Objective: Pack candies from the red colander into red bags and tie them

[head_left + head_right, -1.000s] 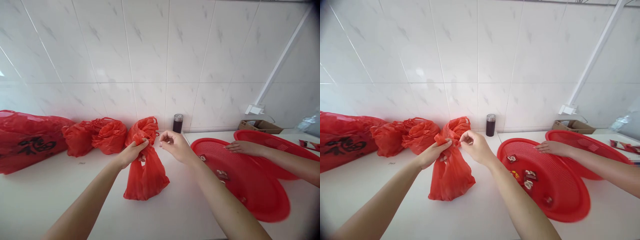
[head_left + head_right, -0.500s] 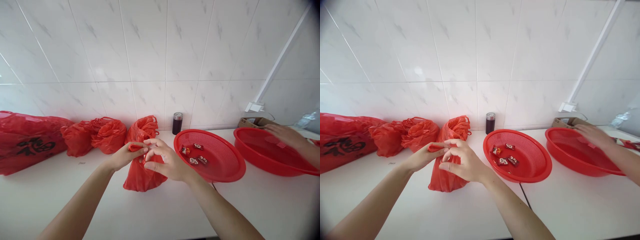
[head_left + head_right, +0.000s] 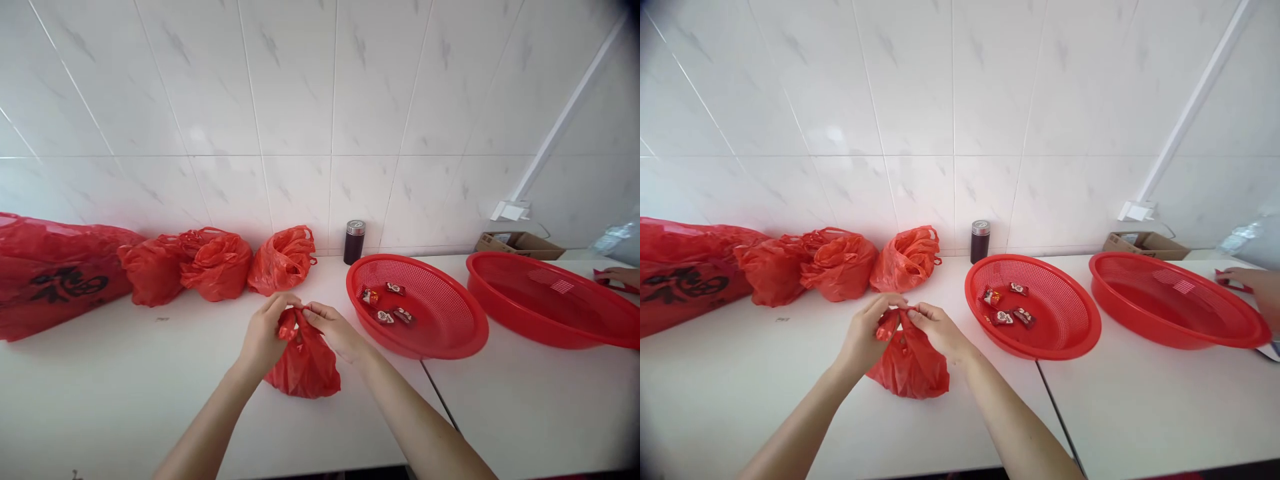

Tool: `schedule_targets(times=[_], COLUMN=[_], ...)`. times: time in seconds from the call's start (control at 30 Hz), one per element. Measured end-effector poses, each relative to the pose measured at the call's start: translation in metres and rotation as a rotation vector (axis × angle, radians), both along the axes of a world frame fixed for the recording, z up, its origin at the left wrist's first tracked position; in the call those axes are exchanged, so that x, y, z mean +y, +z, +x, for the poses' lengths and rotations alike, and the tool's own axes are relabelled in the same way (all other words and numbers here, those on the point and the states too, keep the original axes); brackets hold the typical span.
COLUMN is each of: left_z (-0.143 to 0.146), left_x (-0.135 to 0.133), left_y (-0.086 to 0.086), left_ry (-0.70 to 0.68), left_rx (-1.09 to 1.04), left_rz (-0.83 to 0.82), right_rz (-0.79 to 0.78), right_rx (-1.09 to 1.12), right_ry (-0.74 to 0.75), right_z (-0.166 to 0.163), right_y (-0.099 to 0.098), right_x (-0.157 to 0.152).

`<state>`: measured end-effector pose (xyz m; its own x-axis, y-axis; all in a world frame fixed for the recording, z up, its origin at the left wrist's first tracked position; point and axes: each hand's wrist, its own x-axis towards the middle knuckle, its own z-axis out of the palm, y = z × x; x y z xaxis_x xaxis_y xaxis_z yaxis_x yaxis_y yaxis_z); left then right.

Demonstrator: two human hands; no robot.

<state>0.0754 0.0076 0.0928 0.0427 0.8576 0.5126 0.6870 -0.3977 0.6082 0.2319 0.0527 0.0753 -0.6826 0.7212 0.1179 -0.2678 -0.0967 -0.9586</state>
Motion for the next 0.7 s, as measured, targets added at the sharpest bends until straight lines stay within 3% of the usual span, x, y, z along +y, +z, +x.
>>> schedule_targets(times=[0.1,0.2,0.3,0.4,0.5,0.57,0.7], left_z=[-0.01,-0.027,-0.038,-0.033,-0.016,-0.007,-0.005], left_x=[-0.016,-0.042,-0.07,-0.084,-0.074,-0.06,-0.035], left_y=[-0.022,-0.054,-0.088,-0.108,-0.113,-0.112,-0.112], left_ry=[0.018,0.188,0.338,0.437,0.551,0.582,0.545], left_rx=[-0.118,-0.216,-0.301,-0.437,-0.51,-0.468,-0.334], left_rz=[-0.188,-0.291,-0.313,-0.33,-0.217,-0.183,-0.272], right_rz=[0.09,0.129,0.07,0.102,0.217,0.387,0.713], right_rx=[-0.036,-0.184,-0.363,-0.477,-0.56,-0.645,-0.914], right_ry=[-0.228,-0.519,-0.702,-0.753,-0.78,-0.758,-0.672], right_z=[-0.002,-0.006,-0.009,-0.016,-0.027,-0.035,-0.038], right_y=[-0.014,-0.039,-0.067,-0.084,-0.085,-0.085,-0.091], right_x=[0.001,0.02,0.045,0.053,0.037,0.022,0.011])
